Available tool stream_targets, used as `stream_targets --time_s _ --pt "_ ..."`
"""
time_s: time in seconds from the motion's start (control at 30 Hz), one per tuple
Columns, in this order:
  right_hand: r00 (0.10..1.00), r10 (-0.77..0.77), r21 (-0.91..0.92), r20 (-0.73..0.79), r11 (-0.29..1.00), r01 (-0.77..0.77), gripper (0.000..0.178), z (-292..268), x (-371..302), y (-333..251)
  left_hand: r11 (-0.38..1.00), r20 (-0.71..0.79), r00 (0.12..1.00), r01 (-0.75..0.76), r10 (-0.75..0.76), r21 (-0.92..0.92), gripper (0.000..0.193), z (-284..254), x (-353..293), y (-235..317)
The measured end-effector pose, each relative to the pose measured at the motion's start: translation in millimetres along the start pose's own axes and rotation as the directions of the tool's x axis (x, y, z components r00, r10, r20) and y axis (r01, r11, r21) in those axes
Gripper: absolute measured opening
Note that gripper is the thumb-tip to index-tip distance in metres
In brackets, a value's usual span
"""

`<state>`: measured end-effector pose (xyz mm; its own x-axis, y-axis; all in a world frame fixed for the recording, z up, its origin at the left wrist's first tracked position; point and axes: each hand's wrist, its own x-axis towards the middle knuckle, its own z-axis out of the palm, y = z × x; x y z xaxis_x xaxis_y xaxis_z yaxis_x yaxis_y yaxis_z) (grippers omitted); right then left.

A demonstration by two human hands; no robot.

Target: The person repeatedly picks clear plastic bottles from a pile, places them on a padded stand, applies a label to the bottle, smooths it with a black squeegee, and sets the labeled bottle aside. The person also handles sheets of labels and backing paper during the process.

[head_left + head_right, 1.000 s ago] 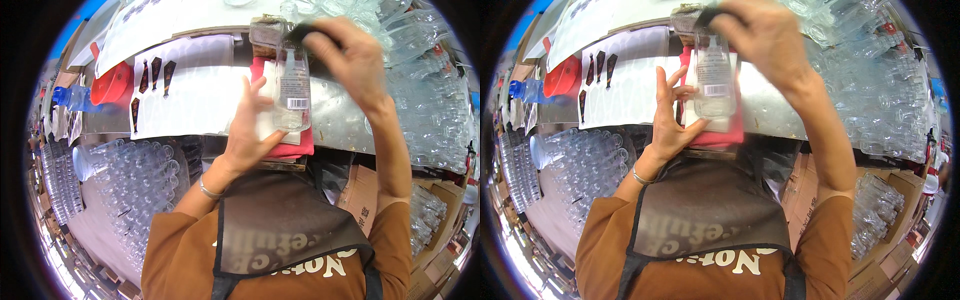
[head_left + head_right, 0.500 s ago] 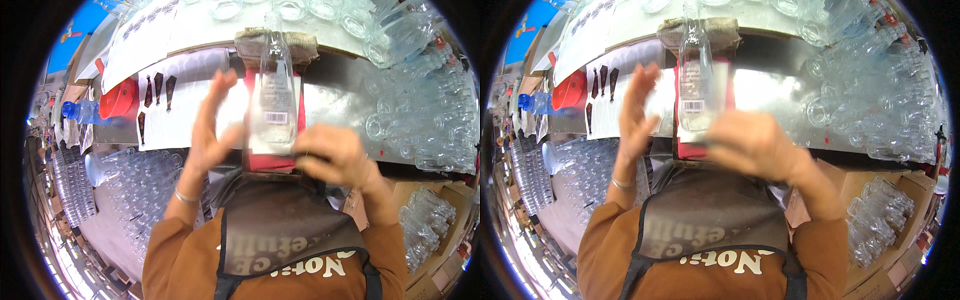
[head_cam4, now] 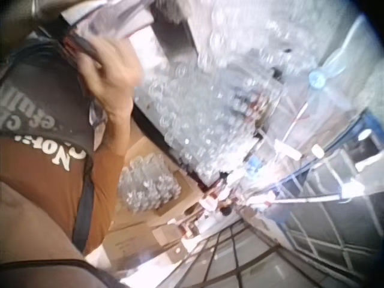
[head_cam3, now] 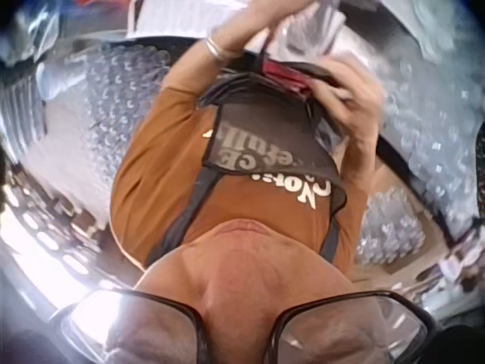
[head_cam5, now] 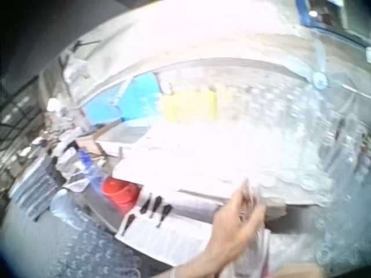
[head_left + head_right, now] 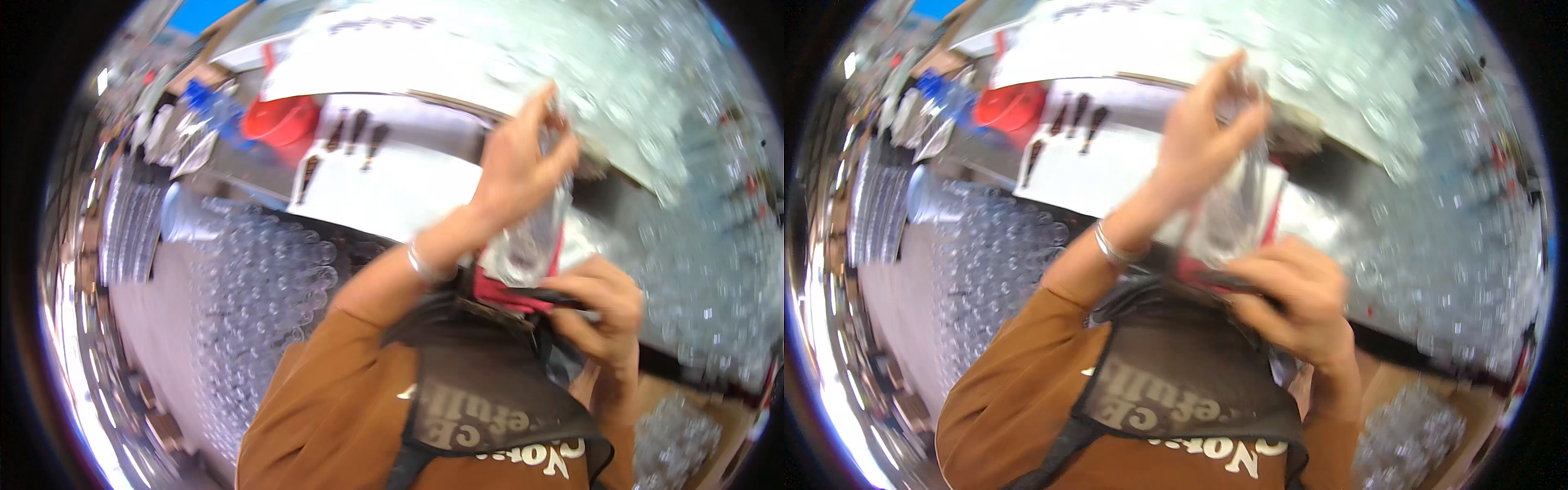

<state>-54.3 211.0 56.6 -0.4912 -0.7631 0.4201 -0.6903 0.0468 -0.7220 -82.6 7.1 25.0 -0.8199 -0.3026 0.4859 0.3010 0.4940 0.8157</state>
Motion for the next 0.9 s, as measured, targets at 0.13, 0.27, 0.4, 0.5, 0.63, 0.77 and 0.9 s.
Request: stream_targets --time_s 0.13,0.27,0.4,0.5,0.63,0.77,0.9 --pt "0.923 0.160 0.256 -0.349 0.964 -0.070 0.021 3.5 -18.4 -6.9 0.707 -0.066 0.948 0.185 -0.312 -0.683 0.044 -81.5 -51.4 30.7" --pt "0.945 0.239 0.221 -0.223 0.957 -0.190 0.020 12.0 -18.4 4.7 0.969 -0.568 0.807 0.019 -0.162 -0.248 0.035 -202.6 -50.3 19.6" --pt "0.929 0.324 0.230 -0.179 0.932 -0.281 0.019 15.4 -13.7 13.6 0.929 -0.695 0.702 0.135 0.156 0.344 0.038 -330.8 -34.9 -50.7" --pt "0.900 0.375 0.227 -0.224 0.918 -0.326 0.018 20.8 -8.7 18.8 0.811 -0.737 0.641 0.305 0.212 0.499 0.041 -416.3 -26.2 -120.4" --pt "0.873 0.431 0.200 -0.228 0.898 -0.391 0.018 26.6 -1.0 22.8 0.670 -0.769 0.587 0.467 0.254 0.577 0.045 -488.6 -14.4 -184.1" --pt "0.848 0.492 0.212 -0.199 0.866 -0.453 0.018 35.3 6.5 30.7 0.577 -0.777 0.572 0.552 0.264 0.602 0.045 -547.0 -14.3 -235.6" --pt "0.856 0.470 0.123 -0.215 0.883 -0.453 0.018 42.2 9.3 36.4 0.639 -0.827 0.522 0.568 0.208 0.519 0.036 -535.8 0.0 -245.1"
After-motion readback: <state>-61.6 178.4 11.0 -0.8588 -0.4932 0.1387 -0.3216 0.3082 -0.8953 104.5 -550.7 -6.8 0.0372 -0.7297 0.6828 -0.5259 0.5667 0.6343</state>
